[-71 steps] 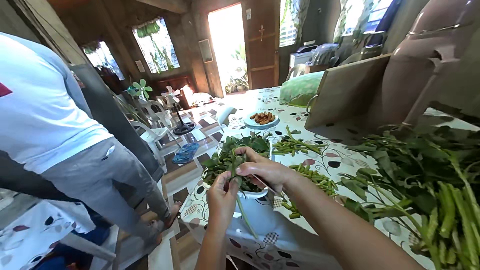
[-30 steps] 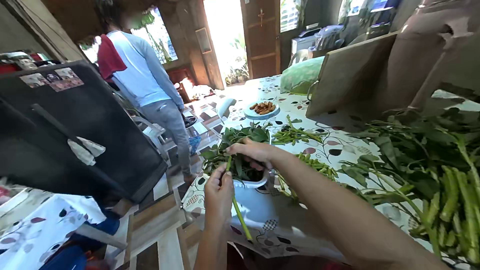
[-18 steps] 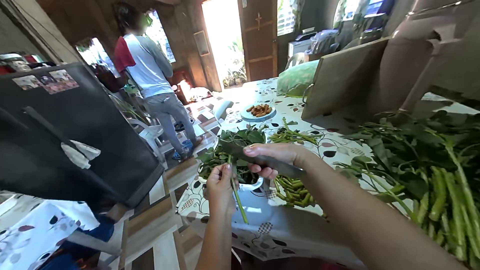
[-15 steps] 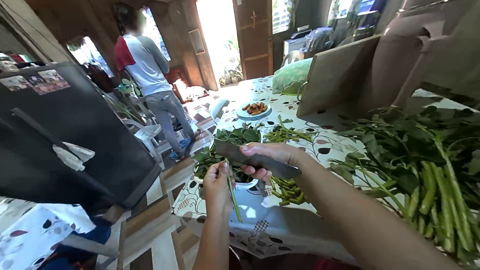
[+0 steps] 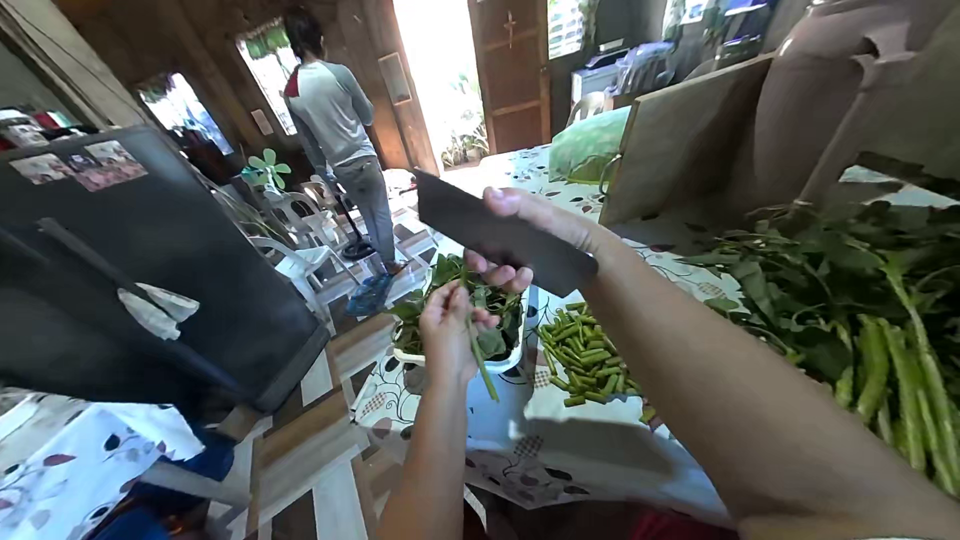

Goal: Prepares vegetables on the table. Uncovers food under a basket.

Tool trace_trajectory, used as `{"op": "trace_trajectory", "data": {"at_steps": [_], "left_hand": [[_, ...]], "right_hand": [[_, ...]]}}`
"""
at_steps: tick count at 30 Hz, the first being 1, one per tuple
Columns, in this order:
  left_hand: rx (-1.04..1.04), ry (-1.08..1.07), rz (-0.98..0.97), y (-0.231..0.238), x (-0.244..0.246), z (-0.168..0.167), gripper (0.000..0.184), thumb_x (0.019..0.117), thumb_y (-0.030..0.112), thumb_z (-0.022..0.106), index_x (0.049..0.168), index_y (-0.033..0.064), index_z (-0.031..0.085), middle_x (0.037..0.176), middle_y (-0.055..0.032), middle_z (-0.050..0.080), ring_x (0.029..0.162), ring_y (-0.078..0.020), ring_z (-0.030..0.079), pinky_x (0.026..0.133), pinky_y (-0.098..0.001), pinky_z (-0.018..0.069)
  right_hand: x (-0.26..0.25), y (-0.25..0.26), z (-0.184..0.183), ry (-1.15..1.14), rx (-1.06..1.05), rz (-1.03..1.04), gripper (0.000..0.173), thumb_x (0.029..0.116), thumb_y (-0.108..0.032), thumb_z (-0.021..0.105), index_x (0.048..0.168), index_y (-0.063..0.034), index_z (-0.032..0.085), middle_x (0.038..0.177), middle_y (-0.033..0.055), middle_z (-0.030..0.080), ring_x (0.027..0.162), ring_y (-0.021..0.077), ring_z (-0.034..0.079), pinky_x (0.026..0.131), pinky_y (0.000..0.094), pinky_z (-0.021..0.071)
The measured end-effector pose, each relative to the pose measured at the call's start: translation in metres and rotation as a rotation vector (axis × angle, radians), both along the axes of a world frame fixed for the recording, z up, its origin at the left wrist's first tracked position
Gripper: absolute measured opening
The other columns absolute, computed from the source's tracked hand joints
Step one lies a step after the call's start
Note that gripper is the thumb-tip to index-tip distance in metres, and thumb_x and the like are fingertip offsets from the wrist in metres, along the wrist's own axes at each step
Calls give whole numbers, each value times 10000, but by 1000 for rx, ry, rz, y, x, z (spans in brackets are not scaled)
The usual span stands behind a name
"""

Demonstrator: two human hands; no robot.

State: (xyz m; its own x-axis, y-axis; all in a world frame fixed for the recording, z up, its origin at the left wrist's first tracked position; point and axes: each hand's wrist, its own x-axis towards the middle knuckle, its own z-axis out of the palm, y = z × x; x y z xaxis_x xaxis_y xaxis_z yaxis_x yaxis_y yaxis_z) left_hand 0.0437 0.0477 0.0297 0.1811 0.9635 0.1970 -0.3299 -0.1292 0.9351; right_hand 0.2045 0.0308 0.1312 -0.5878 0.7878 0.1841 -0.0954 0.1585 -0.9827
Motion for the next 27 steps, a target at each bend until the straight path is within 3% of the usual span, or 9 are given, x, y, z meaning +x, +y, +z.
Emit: {"op": "trace_trajectory", "data": {"at_steps": [2,4,6,9,12,15,20,24,27], "left_hand": [[13,317,-72,23,12,-10,221,1076,95,503,1248,-28,566,938,-107,616,671,-136,630,645,-295,582],[-6,608,-132,38,19,-12,234,1070,110,528,1237,-43,588,979,-137,618,710,-147,626,672,-288,562],[24,735,-173,40,21,-5,231,1072,119,527,1229,-35,598,1021,-153,631,738,-155,648,702,-296,573],[66,647,-202,26,17,14,207,1072,115,532,1209,-18,610,968,-128,630,709,-149,648,676,-285,579],[151,453,-168,7,17,28,170,1048,76,563,1177,-2,640,873,-97,645,631,-134,648,593,-257,587],[252,330,-232,-8,24,24,121,1017,22,581,1102,-20,655,769,-56,639,581,-89,619,542,-207,550],[211,234,-449,-30,39,10,113,1021,29,550,1047,-20,649,741,-17,623,567,-64,594,521,-185,527],[161,256,-509,-41,48,1,129,1033,36,539,1075,-28,642,744,-9,624,553,-56,581,509,-180,515],[116,230,-515,-45,55,-2,111,1029,32,547,1029,-11,649,743,-10,631,556,-49,579,508,-176,508]], "right_hand": [[6,-8,-12,101,-20,-97,391,999,-455,321,932,-122,514,638,-18,542,438,63,548,416,209,515],[19,-11,-32,263,-39,-140,389,989,-478,348,998,-131,523,680,-17,542,465,71,545,439,219,519],[33,-14,-54,506,-34,-174,461,983,-552,399,1114,-129,527,730,12,564,527,118,586,474,259,543],[36,-38,-73,678,-10,-461,575,987,-652,309,1211,-164,515,723,14,585,568,144,609,512,288,545],[48,-63,-87,538,106,-459,722,904,-744,462,1289,-137,518,761,15,595,604,130,611,564,279,555],[54,-86,-95,359,126,-404,692,800,-759,628,1084,-129,592,782,-14,623,621,73,602,571,218,522],[56,-109,-115,332,91,-380,678,802,-725,672,1099,-126,560,828,-49,621,654,25,586,595,174,501],[50,-124,-115,166,106,-542,875,798,-669,697,1389,-110,375,877,-101,554,648,-40,493,574,123,420],[44,-130,-111,62,98,-634,937,775,-499,755,1455,-75,270,910,-108,577,720,-59,549,644,126,469]]}}
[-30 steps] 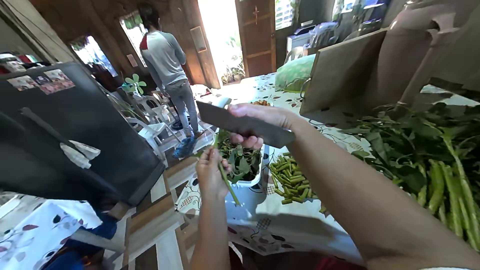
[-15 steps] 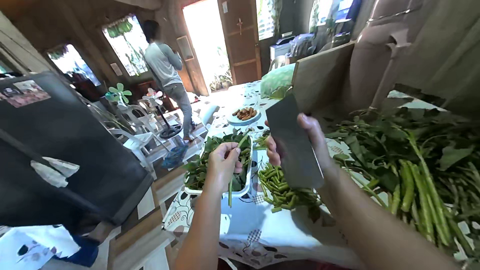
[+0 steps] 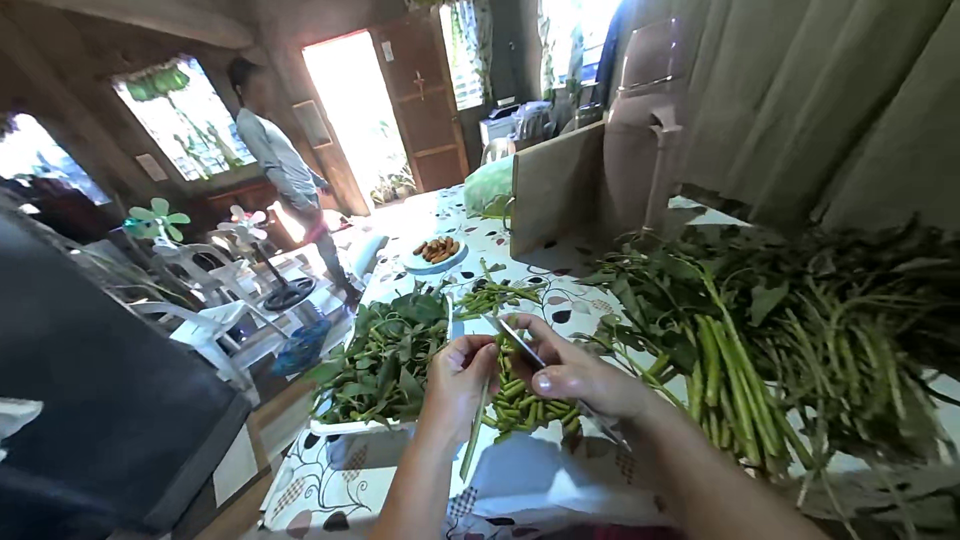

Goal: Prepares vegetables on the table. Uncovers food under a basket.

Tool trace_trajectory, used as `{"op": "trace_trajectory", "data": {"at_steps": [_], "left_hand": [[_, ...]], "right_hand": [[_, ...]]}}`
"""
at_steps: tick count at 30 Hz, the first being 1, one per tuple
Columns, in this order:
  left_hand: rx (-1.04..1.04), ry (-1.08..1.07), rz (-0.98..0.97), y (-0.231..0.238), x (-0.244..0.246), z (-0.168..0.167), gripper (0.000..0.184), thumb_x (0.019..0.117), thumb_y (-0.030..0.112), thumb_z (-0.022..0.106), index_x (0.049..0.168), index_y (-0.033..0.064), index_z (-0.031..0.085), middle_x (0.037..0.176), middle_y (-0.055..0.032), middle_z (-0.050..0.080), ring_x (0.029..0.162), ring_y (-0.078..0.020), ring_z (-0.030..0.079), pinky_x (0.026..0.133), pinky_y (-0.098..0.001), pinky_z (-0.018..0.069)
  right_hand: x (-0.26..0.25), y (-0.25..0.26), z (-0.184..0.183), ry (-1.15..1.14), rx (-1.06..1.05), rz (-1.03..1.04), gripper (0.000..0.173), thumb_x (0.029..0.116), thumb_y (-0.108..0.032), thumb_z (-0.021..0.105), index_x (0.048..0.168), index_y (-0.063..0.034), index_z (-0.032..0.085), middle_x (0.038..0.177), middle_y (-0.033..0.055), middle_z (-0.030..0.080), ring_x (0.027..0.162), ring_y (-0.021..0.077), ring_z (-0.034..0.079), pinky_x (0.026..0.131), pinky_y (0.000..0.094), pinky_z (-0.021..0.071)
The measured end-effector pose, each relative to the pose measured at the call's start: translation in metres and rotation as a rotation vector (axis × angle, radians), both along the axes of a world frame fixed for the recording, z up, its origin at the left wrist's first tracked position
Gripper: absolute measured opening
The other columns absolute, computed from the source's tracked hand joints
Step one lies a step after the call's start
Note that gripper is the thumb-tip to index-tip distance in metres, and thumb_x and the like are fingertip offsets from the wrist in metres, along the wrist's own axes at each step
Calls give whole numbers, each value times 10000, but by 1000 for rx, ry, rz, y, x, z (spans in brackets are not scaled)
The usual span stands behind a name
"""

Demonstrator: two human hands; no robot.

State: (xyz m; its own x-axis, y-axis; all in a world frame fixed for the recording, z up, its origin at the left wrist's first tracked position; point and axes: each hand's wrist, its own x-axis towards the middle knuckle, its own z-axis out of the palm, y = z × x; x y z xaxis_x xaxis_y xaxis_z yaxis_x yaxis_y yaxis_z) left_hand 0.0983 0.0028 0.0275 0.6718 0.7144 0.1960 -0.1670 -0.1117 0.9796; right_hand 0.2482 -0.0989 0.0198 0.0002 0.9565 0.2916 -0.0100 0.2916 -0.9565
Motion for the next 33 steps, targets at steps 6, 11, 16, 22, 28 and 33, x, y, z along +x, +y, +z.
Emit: {"op": "trace_trajectory", "data": {"at_steps": [6,11,16,22,28,33], "left_hand": [[-42,-8,-30,-12,4,-4,134,1009,-21,531,951,32,640,750,27,671,600,-16,618,555,-174,535],[88,204,0,-19,2,-13,108,1009,25,547,979,18,651,652,33,589,474,-17,507,440,-167,437],[219,368,3,-35,-5,-23,149,1029,93,559,1026,-5,671,704,12,583,517,-25,530,494,-178,473],[249,352,74,-9,-1,-31,196,1051,121,544,1099,-15,677,739,8,596,562,-23,539,524,-172,465],[270,300,21,-9,2,-38,216,1050,127,543,1153,-4,680,780,8,608,584,-18,535,536,-170,462],[331,371,57,-12,-11,-36,184,1011,133,560,1034,13,697,736,43,614,572,19,525,551,-163,452]], "right_hand": [[-14,-2,-3,-364,-5,-482,923,709,-501,795,1429,-54,428,1033,51,671,895,103,669,795,330,575],[-13,5,-4,-402,-163,-644,831,754,-505,775,1399,-86,459,1019,76,676,906,176,673,815,422,560],[5,8,-1,-127,-313,-697,655,939,-314,730,1426,-26,401,1029,163,640,860,224,632,764,435,533],[22,-11,-7,75,-303,-162,655,933,-451,555,1448,-116,329,771,-62,501,558,5,458,518,161,413],[22,-6,-21,116,-252,62,566,823,-596,662,1156,-175,483,741,-98,511,526,-26,448,486,126,396],[-8,-6,-7,-135,-254,-291,798,767,-360,785,1407,-68,407,1011,33,652,860,66,659,778,269,568]]}}
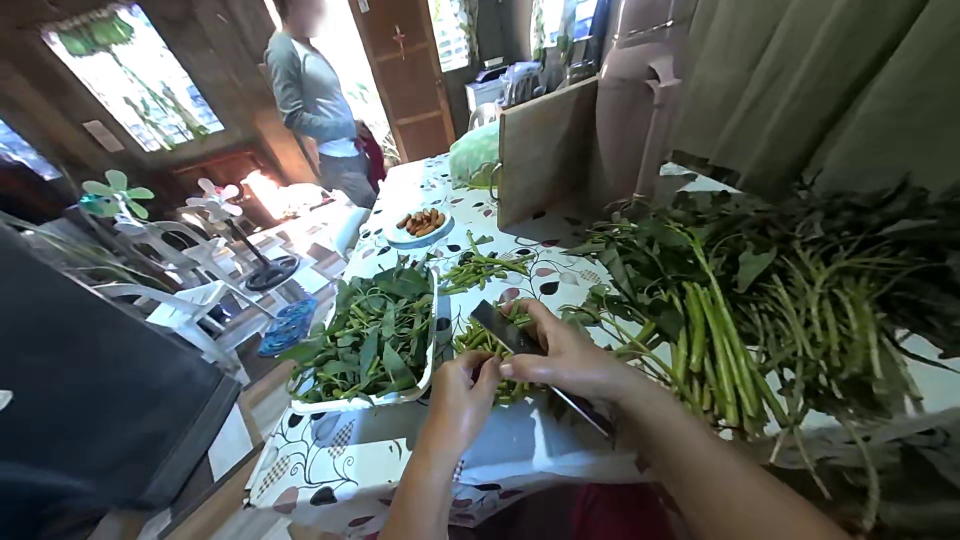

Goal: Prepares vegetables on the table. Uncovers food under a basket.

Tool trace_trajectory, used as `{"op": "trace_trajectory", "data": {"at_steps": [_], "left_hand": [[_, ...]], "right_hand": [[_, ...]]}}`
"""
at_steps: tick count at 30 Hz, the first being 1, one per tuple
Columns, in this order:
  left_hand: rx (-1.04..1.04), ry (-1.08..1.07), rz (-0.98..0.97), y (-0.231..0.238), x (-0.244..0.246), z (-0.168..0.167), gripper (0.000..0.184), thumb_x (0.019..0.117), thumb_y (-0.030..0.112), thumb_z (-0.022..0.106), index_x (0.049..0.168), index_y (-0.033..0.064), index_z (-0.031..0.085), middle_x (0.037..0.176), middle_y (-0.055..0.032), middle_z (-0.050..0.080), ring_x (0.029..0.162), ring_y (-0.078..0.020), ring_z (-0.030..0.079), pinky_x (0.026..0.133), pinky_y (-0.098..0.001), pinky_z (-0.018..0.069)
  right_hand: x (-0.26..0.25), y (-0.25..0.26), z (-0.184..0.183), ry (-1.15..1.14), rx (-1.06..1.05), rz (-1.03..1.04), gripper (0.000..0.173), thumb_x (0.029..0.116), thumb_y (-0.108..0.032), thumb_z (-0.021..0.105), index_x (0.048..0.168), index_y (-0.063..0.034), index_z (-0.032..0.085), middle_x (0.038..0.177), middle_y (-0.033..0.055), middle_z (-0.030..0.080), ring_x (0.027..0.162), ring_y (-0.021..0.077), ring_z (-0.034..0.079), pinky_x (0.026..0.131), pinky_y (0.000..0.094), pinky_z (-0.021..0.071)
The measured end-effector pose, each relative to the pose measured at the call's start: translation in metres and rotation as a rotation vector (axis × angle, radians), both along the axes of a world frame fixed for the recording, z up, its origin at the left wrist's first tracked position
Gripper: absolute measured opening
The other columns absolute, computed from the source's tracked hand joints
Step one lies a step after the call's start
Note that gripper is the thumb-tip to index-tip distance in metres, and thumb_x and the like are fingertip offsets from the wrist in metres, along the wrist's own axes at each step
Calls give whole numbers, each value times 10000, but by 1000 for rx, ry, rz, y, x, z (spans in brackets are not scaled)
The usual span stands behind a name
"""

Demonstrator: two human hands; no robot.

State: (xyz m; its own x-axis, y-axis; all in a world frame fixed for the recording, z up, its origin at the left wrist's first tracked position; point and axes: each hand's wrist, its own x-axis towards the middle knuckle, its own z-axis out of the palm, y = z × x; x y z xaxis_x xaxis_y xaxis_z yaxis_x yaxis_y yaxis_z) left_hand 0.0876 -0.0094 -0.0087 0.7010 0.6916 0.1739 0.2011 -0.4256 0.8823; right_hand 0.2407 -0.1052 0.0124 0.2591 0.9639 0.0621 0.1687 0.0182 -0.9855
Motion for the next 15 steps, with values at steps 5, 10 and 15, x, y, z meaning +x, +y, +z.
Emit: {"op": "trace_trajectory", "data": {"at_steps": [5,10,15], "left_hand": [[291,136,133,-14,-6,2,154,967,91,591,917,-2,703,704,-31,612,630,-83,568,630,-276,489],[402,112,169,-29,-15,-4,227,1015,125,562,990,-19,735,732,-67,638,605,-94,564,594,-248,491],[299,111,181,-3,-10,2,252,1058,149,526,1119,-6,715,833,-52,648,676,-65,549,663,-231,473]], "right_hand": [[-18,23,-14,-217,-59,-202,834,754,-540,781,1374,-72,476,1065,123,676,976,234,675,861,477,553],[-1,27,-1,50,-110,-286,648,961,-383,695,1432,-60,390,996,138,618,809,201,591,723,400,505],[25,6,-10,341,43,242,435,925,-485,531,1216,-169,467,717,-79,511,519,-7,469,485,134,416]]}}
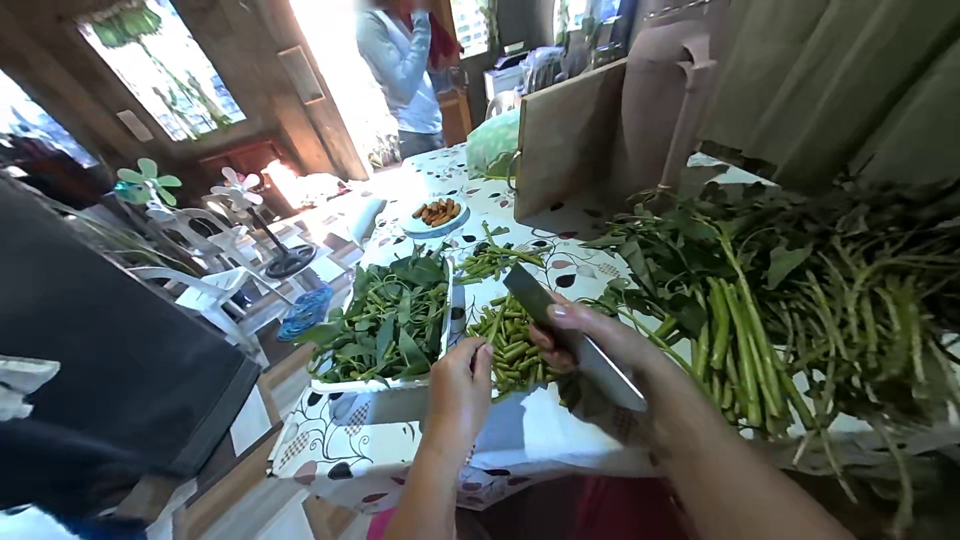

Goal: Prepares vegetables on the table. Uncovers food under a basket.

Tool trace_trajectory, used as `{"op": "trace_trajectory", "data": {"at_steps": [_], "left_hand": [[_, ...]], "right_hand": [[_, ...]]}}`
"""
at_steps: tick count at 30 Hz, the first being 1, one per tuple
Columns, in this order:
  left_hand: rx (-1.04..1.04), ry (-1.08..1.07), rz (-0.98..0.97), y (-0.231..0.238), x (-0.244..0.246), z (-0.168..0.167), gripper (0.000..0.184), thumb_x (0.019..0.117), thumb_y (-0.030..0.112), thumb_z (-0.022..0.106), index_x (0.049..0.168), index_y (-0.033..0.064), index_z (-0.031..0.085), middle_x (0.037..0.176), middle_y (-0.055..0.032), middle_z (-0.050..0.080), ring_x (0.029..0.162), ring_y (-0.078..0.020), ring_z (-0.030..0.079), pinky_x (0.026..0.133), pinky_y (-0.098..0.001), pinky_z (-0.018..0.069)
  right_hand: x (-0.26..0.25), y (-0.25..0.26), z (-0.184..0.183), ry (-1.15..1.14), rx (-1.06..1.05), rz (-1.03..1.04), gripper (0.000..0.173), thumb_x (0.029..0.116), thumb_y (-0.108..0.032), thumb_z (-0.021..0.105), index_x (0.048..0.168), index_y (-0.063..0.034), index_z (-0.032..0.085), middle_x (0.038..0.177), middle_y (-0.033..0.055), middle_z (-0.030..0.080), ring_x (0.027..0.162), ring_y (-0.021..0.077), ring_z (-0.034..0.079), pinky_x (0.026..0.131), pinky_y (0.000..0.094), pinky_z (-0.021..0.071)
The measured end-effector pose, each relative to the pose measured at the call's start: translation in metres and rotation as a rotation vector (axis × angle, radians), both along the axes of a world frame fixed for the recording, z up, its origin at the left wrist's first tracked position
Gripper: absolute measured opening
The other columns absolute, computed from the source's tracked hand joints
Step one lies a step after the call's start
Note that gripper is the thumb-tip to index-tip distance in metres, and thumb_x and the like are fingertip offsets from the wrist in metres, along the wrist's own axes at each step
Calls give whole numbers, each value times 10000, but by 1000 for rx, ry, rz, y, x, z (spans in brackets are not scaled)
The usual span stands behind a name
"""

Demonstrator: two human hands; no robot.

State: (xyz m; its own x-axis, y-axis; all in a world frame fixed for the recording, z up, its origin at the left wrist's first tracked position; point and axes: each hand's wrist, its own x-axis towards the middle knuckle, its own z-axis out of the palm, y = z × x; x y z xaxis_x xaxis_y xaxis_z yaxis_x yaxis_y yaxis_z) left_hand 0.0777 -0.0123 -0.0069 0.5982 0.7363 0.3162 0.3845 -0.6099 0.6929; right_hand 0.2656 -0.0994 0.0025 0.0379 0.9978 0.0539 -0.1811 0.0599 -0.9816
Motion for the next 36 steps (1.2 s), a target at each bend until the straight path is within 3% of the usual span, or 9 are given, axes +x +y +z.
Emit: {"op": "trace_trajectory", "data": {"at_steps": [4,9,12,15,20,24,30,34,36], "left_hand": [[-25,-49,-60,-1,7,-7,267,1060,142,509,1148,-11,709,868,-57,664,688,-54,555,671,-219,477],[-22,-78,-72,-2,5,-13,276,1057,141,507,1168,-13,708,886,-55,664,706,-37,553,684,-196,471],[11,3,-54,-9,0,-7,262,1041,128,517,1088,-32,719,855,-91,682,728,-104,607,719,-278,513],[116,87,35,-20,-3,1,144,955,68,597,913,-18,704,765,-96,671,711,-169,658,700,-356,548],[280,131,121,-26,-7,-7,183,974,58,587,893,-53,708,783,-172,694,745,-298,710,715,-463,583],[357,71,38,-38,-21,-11,254,997,125,557,843,-5,713,661,-86,627,567,-184,613,555,-345,537],[68,-25,26,-1,-20,-5,270,1060,128,498,1045,-38,710,734,-51,608,602,-72,527,601,-230,465],[-29,-92,-25,7,-9,-12,278,1072,147,480,1129,-18,696,769,-16,602,610,-23,508,603,-188,451],[-21,-89,-45,6,-4,-14,281,1072,150,485,1150,-18,696,785,-23,614,628,-25,511,622,-192,451]], "right_hand": [[5,1,-11,38,55,221,513,818,-655,662,1010,-199,524,737,-102,535,526,-25,473,492,121,422],[-11,0,-8,-57,4,53,663,802,-493,710,1288,-143,427,717,-107,507,511,-42,429,485,123,387],[-30,-2,2,-271,-52,-173,763,803,-375,768,1395,-66,400,911,-9,618,754,30,601,704,231,527],[-48,10,-2,-543,-82,-352,868,741,-521,795,1407,-80,455,1055,100,684,946,189,683,843,433,566],[-63,25,-2,-524,-177,-350,876,774,-570,766,1399,-57,430,1071,124,663,986,218,666,866,450,551],[-57,30,-1,-527,-166,-525,750,854,-480,777,1363,-21,472,992,185,673,903,315,673,801,551,544],[-26,9,6,-149,-111,-145,686,960,-433,579,1494,-98,308,769,-40,502,553,23,464,511,179,422],[-12,8,-11,45,31,207,537,817,-641,669,1078,-195,526,739,-105,548,538,-26,493,500,116,437],[-12,9,-12,54,47,279,623,790,-679,703,1129,-198,499,761,-109,542,545,-34,483,501,112,427]]}}
